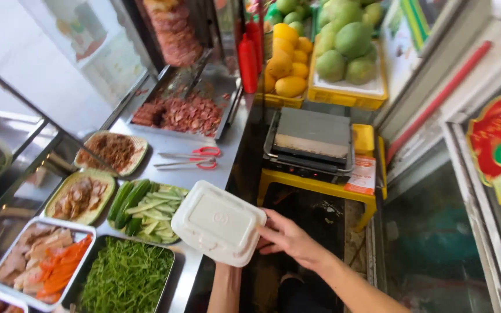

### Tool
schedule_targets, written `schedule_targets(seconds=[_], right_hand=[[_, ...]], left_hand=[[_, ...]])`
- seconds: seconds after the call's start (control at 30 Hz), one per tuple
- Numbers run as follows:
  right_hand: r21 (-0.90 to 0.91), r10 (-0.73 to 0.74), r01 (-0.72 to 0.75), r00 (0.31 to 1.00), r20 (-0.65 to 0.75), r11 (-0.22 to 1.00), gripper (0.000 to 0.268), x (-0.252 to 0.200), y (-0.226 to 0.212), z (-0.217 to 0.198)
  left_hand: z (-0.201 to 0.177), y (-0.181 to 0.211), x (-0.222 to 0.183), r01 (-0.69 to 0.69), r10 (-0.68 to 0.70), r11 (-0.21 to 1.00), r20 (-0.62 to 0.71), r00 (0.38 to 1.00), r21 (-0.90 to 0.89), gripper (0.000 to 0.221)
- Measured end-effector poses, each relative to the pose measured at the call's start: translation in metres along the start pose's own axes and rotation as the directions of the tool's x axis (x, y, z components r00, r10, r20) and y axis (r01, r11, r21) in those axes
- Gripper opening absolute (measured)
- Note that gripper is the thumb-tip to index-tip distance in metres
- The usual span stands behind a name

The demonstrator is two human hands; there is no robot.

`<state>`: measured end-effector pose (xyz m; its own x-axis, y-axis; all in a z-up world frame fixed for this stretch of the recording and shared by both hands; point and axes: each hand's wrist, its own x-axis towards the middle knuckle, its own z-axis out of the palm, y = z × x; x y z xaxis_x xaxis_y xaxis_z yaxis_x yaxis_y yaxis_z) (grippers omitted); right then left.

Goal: Prepare a takeaway food box with rice, meat, and vegetables, and toast bread.

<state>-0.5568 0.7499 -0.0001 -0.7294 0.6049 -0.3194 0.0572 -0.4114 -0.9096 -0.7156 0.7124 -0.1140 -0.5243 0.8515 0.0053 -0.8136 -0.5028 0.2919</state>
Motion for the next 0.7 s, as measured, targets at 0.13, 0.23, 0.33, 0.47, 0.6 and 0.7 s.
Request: schedule_targets(seconds=[0.13, 0.23, 0.33, 0.47, 0.6, 0.7], right_hand=[[0.004, 0.062, -0.064, 0.978, 0.200, 0.998, 0.063, 0.083, -0.028, -0.038], [0.006, 0.109, -0.119, 0.923, 0.368, 0.993, 0.064, 0.147, -0.043, -0.047], [-0.268, 0.212, -0.084, 0.843, 0.494, 0.960, 0.069, 0.197, -0.059, -0.038], [-0.303, 0.268, -0.058, 0.643, 0.717, 0.951, 0.074, 0.245, -0.067, -0.017], [-0.189, 0.310, -0.253, 0.636, 0.707, 0.949, 0.062, 0.274, -0.079, 0.021], [-0.205, 0.314, -0.242, 0.635, 0.705, 0.949, 0.057, 0.296, -0.075, 0.039]], left_hand=[[-0.004, 0.022, 0.074, -0.118, 0.115, 0.991, -0.067, 0.991, -0.057, 0.085], [0.004, 0.042, 0.109, -0.268, 0.258, 0.959, -0.107, 0.960, -0.095, 0.088], [0.020, 0.054, 0.127, -0.449, 0.434, 0.893, -0.285, 0.855, 0.012, 0.087], [0.015, 0.062, 0.123, -0.634, 0.616, 0.773, -0.268, 0.741, 0.021, 0.084], [0.048, 0.088, 0.086, -0.631, 0.650, 0.750, -0.401, 0.646, 0.198, 0.073], [0.048, 0.110, 0.040, -0.569, 0.663, 0.749, -0.399, 0.634, 0.341, 0.069]])
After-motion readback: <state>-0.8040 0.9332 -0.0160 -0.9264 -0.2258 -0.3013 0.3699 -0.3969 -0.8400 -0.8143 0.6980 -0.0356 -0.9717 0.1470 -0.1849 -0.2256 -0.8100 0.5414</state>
